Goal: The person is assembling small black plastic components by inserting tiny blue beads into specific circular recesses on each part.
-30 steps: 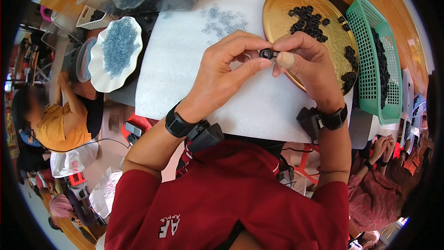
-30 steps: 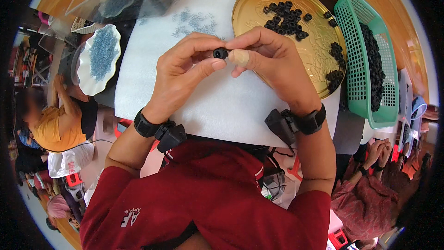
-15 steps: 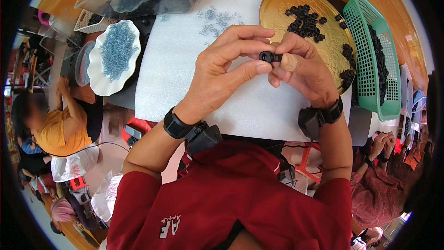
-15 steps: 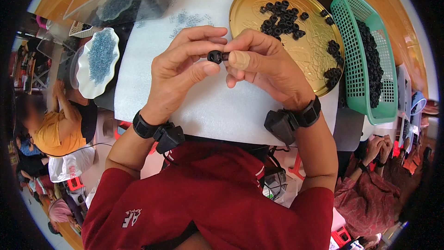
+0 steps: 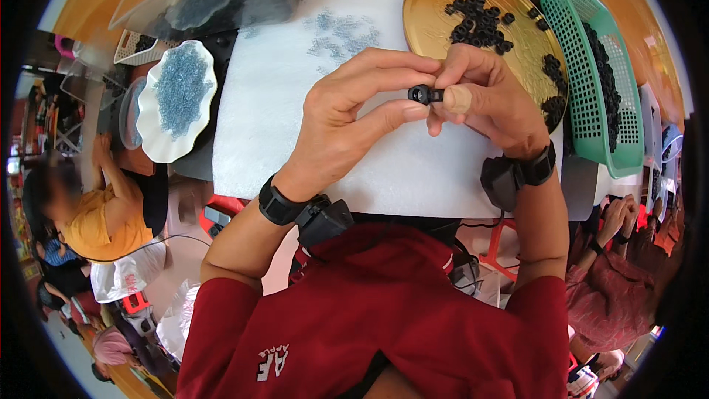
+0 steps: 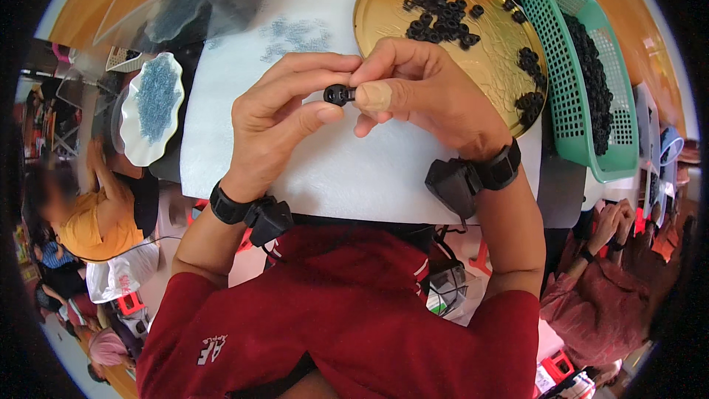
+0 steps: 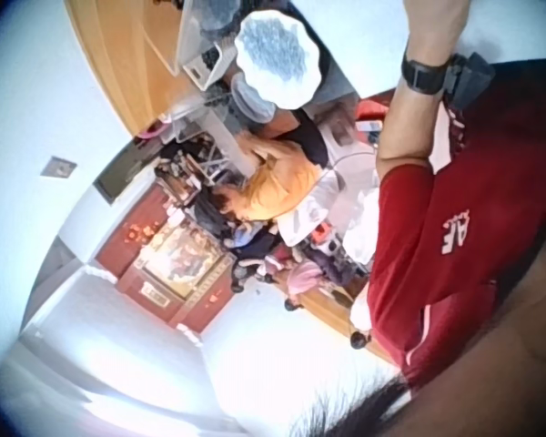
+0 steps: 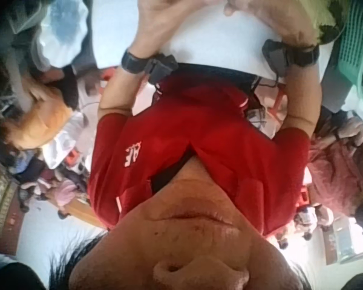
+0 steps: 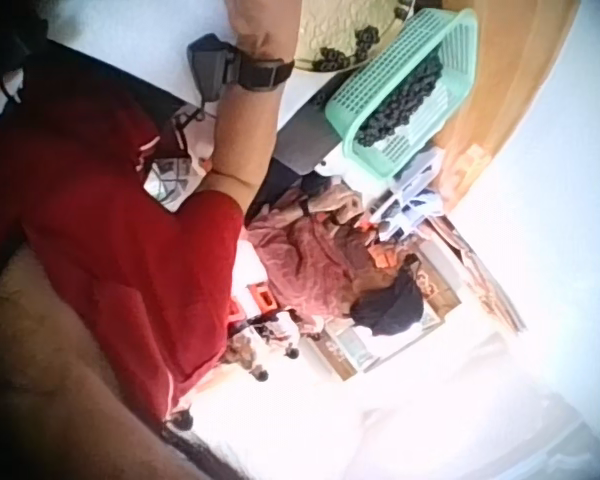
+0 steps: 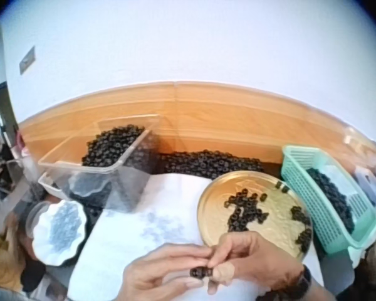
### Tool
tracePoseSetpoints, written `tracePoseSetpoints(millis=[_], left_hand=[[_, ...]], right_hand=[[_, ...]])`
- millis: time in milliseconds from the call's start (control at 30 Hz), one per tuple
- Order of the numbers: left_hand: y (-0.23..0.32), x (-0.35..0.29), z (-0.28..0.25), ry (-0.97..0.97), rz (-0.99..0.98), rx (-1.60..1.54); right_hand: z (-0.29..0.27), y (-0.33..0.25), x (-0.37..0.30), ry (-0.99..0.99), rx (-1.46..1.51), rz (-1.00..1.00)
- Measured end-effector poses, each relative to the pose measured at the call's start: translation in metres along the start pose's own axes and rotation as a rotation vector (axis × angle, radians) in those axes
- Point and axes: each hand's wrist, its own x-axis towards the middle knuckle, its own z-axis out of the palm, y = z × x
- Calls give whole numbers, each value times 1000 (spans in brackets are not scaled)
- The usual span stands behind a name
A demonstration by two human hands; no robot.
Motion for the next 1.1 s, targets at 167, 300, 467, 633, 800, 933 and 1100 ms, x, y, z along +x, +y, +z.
tracePoseSetpoints(millis=[167, 300, 467, 633, 800, 933, 1100], left_hand=[[2, 1, 2, -15, -38, -76], [-1, 0, 2, -6, -39, -80], [-2, 2, 2, -22, 26, 6], [2, 2, 2, -37, 74, 128], [1, 3, 1, -61, 88, 108], [3, 4, 2, -88, 79, 41], [8, 3, 0, -74, 107, 121]], right_hand=[[5, -4, 0, -6, -75, 18], [6, -1, 1, 27, -60, 17], [-3, 0, 3, -40, -11, 133], [2, -6, 2, -39, -39, 238], [-2, -1, 1, -187, -7, 226], [4, 1, -1, -157, -61, 154], [10, 4, 0, -168, -78, 94]])
